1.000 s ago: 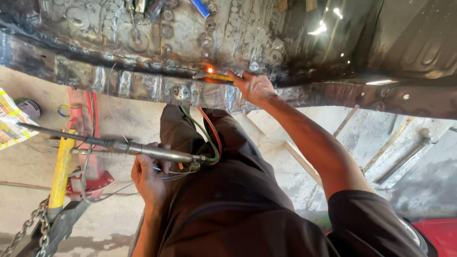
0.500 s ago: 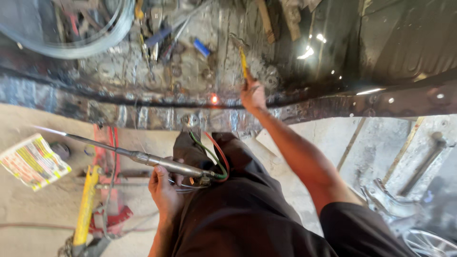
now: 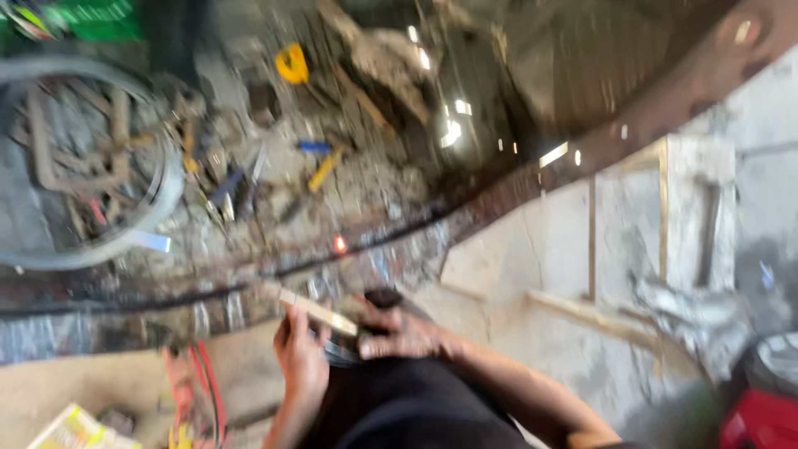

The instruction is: The person lies under a raised car and works along the undercarriage seam, holding a torch in one hand and feeding a wire with the other. The torch flame melts the wire along the seam as they move from spot to spot, occasionally pausing to reposition the wire or torch.

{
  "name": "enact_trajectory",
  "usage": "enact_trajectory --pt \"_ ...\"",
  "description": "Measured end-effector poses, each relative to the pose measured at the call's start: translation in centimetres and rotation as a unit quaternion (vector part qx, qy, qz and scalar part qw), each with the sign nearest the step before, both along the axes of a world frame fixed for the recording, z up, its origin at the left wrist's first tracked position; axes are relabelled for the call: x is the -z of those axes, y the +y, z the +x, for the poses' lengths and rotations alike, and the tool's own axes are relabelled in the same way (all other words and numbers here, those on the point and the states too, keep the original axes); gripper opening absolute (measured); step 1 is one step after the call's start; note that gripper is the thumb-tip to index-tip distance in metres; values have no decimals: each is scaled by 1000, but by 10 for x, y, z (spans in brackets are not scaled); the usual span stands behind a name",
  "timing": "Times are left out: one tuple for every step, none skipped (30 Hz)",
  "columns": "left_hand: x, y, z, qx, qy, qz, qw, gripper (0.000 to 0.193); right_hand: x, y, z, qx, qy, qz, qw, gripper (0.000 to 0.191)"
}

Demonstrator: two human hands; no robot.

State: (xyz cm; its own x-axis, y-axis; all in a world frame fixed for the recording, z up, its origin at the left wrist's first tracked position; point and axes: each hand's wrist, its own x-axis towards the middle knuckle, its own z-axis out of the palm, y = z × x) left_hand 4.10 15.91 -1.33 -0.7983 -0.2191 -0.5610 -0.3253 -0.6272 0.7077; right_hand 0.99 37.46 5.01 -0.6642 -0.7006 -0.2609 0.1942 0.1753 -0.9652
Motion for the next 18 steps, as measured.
enact_trajectory --pt "-4 0 3 22 -33 0 999 31 -2 -5 14 26 -39 15 999 82" --pt "-2 2 -8 50 -52 0 997 29 2 -9 14 58 -65 30 996 88" --pt "-3 5 -18 84 -67 -1 994 28 6 -14 16 95 -88 43 991 93" --pt "-7 3 -23 143 -64 -23 987 31 7 -19 24 120 -110 77 984 90" --pt "-12 -1 -27 205 -60 -44 976 34 7 -24 30 145 -135 110 974 87" --pt "-15 -1 -39 263 -43 -59 962 37 8 -28 34 168 -149 148 963 84" --pt "-17 -1 -52 297 -30 -41 954 36 7 -32 37 222 -111 134 959 83" --pt "-20 -3 -60 325 -20 -24 945 35 5 -40 43 269 -72 121 953 83" --pt "-23 -6 -66 350 -17 -9 937 34 2 -47 48 309 -39 104 944 83" --pt "-25 -11 -71 363 14 -7 932 34 -1 -53 54 342 -94 92 930 84" --pt "-26 -15 -75 375 43 -7 926 36 -4 -60 59 372 -152 78 912 85" --pt "-26 -22 -78 390 78 -6 918 38 -7 -66 64 403 -203 63 890 86" --pt "-25 -31 -81 397 65 5 916 34 -8 -71 67 417 -169 61 891 86" --pt "-24 -40 -85 405 54 18 913 33 -11 -74 70 431 -131 62 890 85" --pt "-23 -49 -85 414 36 32 909 33 -14 -77 76 445 -99 66 887 85" --pt "-20 -59 -87 409 15 39 912 34 -18 -78 83 452 -83 72 885 86" --pt "-18 -70 -92 404 -9 46 913 34 -24 -77 90 460 -70 80 882 87" --pt "-16 -81 -95 397 -35 51 916 35 -30 -77 97 463 -58 88 880 88"
